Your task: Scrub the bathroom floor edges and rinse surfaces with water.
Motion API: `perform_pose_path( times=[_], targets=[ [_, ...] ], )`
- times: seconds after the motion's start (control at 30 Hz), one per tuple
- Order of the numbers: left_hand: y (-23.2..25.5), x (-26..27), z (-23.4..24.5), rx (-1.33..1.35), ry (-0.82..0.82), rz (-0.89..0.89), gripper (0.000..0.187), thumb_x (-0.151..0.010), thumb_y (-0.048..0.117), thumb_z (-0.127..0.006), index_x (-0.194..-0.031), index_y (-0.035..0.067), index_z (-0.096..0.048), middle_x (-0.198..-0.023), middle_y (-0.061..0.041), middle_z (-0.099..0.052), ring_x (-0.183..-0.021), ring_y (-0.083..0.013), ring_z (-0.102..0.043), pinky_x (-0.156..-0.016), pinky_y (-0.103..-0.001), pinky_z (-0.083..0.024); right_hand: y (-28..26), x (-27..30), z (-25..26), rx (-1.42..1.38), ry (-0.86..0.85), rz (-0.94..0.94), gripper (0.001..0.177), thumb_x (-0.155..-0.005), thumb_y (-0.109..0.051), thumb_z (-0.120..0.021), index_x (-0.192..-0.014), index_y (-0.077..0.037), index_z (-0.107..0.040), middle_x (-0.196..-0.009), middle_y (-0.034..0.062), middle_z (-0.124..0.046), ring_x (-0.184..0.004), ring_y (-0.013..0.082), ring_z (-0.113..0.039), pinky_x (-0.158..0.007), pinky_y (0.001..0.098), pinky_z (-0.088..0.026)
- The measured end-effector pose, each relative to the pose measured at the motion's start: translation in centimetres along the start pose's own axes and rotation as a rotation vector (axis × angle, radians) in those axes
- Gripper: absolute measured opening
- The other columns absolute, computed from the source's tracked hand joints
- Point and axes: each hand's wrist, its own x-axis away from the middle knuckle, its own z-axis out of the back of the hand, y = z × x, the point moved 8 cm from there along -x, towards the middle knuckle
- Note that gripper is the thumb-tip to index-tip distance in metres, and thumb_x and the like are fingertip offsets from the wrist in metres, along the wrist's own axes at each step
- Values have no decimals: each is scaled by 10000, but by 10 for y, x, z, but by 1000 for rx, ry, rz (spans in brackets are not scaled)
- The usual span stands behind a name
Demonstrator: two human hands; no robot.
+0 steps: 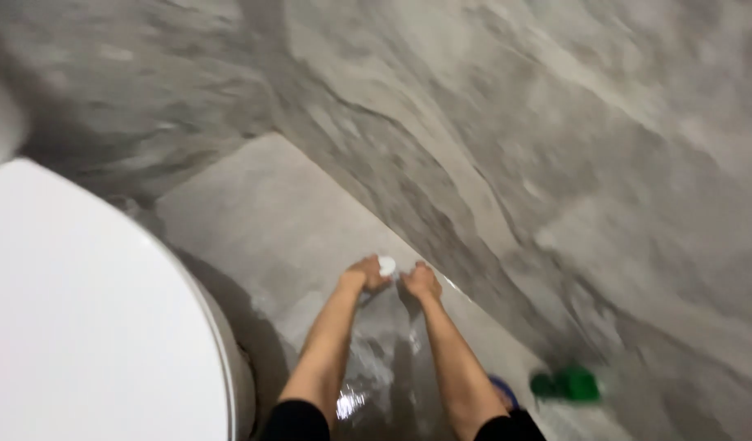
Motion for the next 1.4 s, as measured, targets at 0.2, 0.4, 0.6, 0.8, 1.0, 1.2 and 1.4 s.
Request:
perform_pose_path(
  times=[0.2,0.4,0.6,0.8,1.0,1.2,1.4],
  targets=[
    [98,21,-18,-47,-119,-93,839,-873,534,-688,-1402,-67,-439,-1327,-277,-645,-1241,-387,-644,-1042,-431,-519,129,71,27,-327,304,-258,652,-835,-445,-781,-1371,-147,-562,-1373,142,-617,-1248,346,-613,-1003,472,-513],
    [187,27,-81,-8,-200,-204,834,-887,503,-669,-1420,-76,-393,-1321,-285,-635,-1215,-396,-660,-1002,-439,-552,253,109,4,-515,572,-522,563,-765,-484,-839,-1159,-125,-657,-1245,109,-680,-1189,327,-646,-994,469,-515],
    [253,42,-137,32,-264,-311,766,-866,458,-677,-1362,-82,-456,-1299,-289,-660,-1213,-376,-678,-1029,-418,-529,342,222,60,-681,956,-1017,1223,-491,-585,-1015,-1355,27,-402,-1342,234,-510,-1233,415,-522,-995,537,-425],
    [293,31,-162,15,-246,-356,762,-885,479,-682,-1366,-60,-436,-1336,-292,-619,-1273,-382,-605,-1064,-417,-481,413,191,93,-701,1176,-717,944,-531,-430,-995,-1326,-137,-579,-1178,156,-699,-1107,400,-644,-938,523,-483],
    [326,58,-135,21,-194,-409,760,-930,491,-671,-1378,-70,-420,-1377,-311,-563,-1276,-423,-579,-1058,-434,-479,362,234,149,-720,1185,-337,702,-578,-236,-955,-1182,-99,-626,-1021,178,-726,-946,399,-690,-843,489,-530],
    [354,149,-9,197,-100,-248,750,-906,477,-676,-1379,-38,-405,-1374,-298,-573,-1269,-423,-584,-1062,-444,-478,258,279,237,-699,939,-323,731,-568,-242,-932,-1219,-139,-615,-1014,172,-744,-955,384,-721,-845,477,-556],
    [358,256,164,250,14,-85,736,-897,486,-681,-1359,-23,-416,-1376,-275,-568,-1270,-408,-583,-1060,-451,-476,106,342,381,-672,762,-267,761,-574,-304,-909,-1262,-180,-608,-991,170,-764,-958,396,-729,-851,486,-558]
  ],
)
